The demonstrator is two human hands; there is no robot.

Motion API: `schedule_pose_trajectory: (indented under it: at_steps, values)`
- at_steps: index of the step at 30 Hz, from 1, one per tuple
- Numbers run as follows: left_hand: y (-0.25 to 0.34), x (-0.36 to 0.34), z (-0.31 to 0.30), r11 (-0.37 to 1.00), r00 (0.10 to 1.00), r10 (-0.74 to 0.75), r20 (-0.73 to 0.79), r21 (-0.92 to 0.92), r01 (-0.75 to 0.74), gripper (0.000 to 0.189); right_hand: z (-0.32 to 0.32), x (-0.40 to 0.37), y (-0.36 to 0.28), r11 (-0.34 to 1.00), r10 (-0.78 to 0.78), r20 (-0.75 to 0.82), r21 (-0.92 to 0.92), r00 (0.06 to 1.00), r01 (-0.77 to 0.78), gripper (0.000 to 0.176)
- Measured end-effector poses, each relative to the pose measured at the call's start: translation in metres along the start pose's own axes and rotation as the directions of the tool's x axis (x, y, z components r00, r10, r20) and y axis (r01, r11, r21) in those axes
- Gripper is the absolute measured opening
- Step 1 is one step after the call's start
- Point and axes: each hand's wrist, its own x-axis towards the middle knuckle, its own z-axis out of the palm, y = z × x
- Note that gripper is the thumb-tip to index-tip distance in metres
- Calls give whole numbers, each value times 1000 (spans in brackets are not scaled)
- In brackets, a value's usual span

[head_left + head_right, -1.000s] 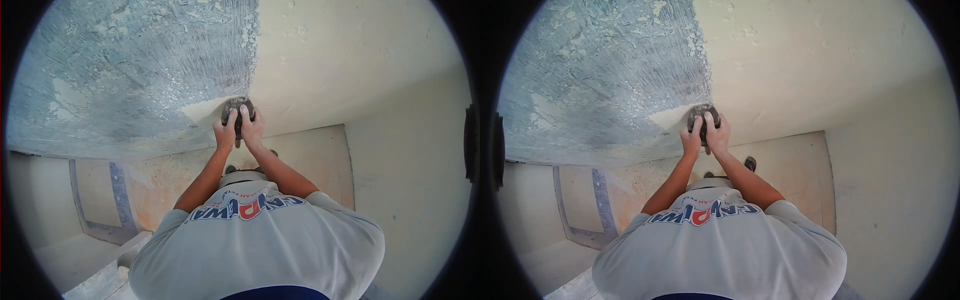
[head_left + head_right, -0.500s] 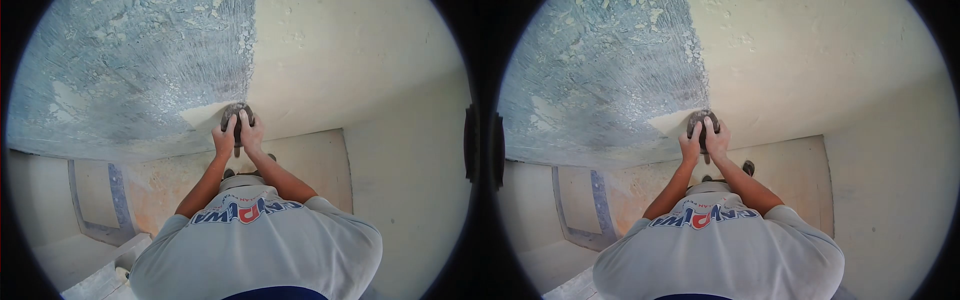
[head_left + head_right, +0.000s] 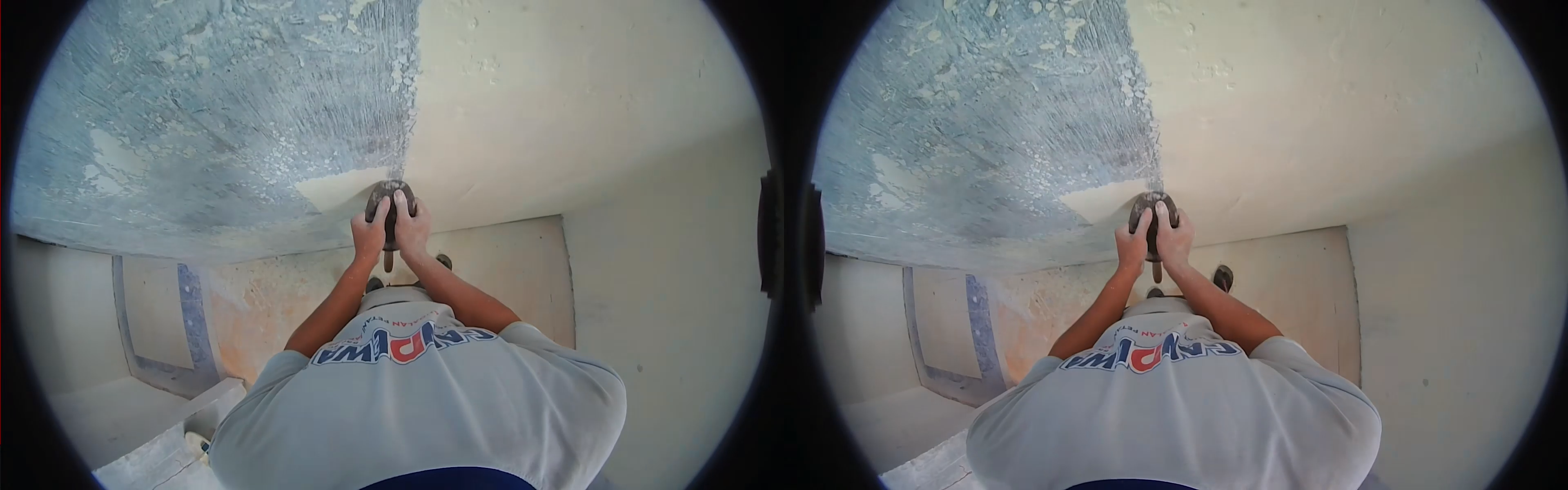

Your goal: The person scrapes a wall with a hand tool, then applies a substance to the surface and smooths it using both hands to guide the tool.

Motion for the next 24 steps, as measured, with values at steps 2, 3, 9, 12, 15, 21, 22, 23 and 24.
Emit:
schedule_pose_trajectory:
  at_steps: [2, 3, 9, 12, 15, 21, 22, 23, 24]
  values:
    - [11, 3, 0, 997, 997, 71, 7, -32, -70, 38, 2, 7, -25, 1000, -11, 26, -6, 1000, 11, 40]
    - [18, 7, -1, 994, 995, 101, 28, -33, -100, 38, 2, 8, -33, 1000, -17, 53, -16, 998, 18, 40]
    - [6, 6, 0, 999, 999, 35, 34, 36, -37, 37, 0, 1, -11, 999, 14, 12, -33, 1000, -14, 39]
    - [29, 10, 0, 988, 988, 153, 17, -2, -153, 39, 5, 10, -47, 997, -74, 67, 37, 995, 71, 38]
    - [26, 14, -1, 993, 992, 114, 51, -23, -113, 38, 2, 13, -30, 999, -33, 97, 1, 995, 33, 41]
    - [33, 9, -1, 988, 988, 152, 29, 24, -152, 35, 3, 12, -40, 1000, -11, 91, -22, 996, 13, 38]
    - [30, 9, -2, 989, 989, 142, 39, 33, -143, 35, 3, 12, -61, 999, -4, 110, 36, 994, 0, 41]
    - [27, 11, -2, 990, 990, 137, 35, 18, -138, 35, 7, 14, -50, 996, -55, 89, 80, 995, 48, 38]
    - [23, 14, -1, 991, 990, 136, 33, 2, -136, 34, 5, 14, -40, 995, -53, 79, 84, 995, 46, 38]
